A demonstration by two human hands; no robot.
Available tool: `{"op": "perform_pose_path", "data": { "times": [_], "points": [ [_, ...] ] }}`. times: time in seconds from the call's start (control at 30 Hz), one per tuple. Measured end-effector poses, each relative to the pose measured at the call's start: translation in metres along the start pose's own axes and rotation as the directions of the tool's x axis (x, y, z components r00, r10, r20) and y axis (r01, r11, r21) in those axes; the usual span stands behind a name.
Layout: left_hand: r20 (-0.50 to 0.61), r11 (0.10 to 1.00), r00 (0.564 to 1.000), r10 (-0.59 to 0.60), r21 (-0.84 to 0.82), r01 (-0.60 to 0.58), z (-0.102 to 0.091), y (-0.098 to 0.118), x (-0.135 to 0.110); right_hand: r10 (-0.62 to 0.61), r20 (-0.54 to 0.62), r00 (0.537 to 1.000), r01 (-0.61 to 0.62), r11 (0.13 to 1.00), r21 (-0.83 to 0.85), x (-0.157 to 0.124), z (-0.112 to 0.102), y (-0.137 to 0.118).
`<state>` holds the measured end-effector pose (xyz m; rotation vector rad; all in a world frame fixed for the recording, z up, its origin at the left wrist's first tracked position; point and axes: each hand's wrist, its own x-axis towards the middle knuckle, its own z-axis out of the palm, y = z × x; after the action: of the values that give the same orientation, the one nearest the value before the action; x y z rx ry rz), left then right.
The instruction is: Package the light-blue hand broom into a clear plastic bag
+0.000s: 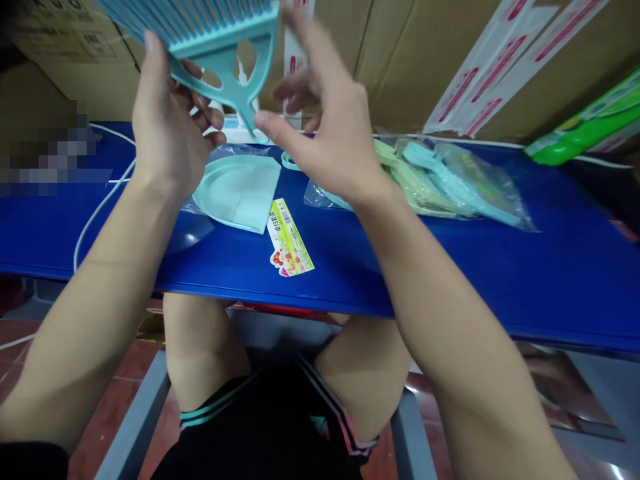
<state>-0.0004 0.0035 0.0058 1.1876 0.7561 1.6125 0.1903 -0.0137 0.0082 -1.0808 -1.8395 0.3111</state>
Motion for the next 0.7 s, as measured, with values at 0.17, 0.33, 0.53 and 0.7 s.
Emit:
{"op": "perform_pose_path", "data": {
  "times": [0.17,0.33,0.53,0.7],
  "points": [
    [0.100,0.999,0.994,-0.032,0.014,0.031,0.005,0.002,-0.006,-0.197,-0.040,0.980,0.198,0.980,0.020,-0.011,0.022,0.020],
    [0.192,0.998,0.980,-0.041,0.064,0.029,0.005,-0.002,-0.009,-0.169,-0.104,0.980,0.174,0.984,0.039,-0.014,0.034,0.026],
    [0.260,0.993,0.962,-0.081,0.099,0.056,0.007,-0.002,-0.013,-0.196,-0.127,0.972,0.202,0.979,0.033,-0.020,0.039,0.022],
    [0.265,0.987,0.960,-0.094,0.149,0.056,0.009,0.000,-0.013,-0.243,-0.139,0.960,0.238,0.970,-0.048,-0.021,0.033,0.018]
  ]
}}
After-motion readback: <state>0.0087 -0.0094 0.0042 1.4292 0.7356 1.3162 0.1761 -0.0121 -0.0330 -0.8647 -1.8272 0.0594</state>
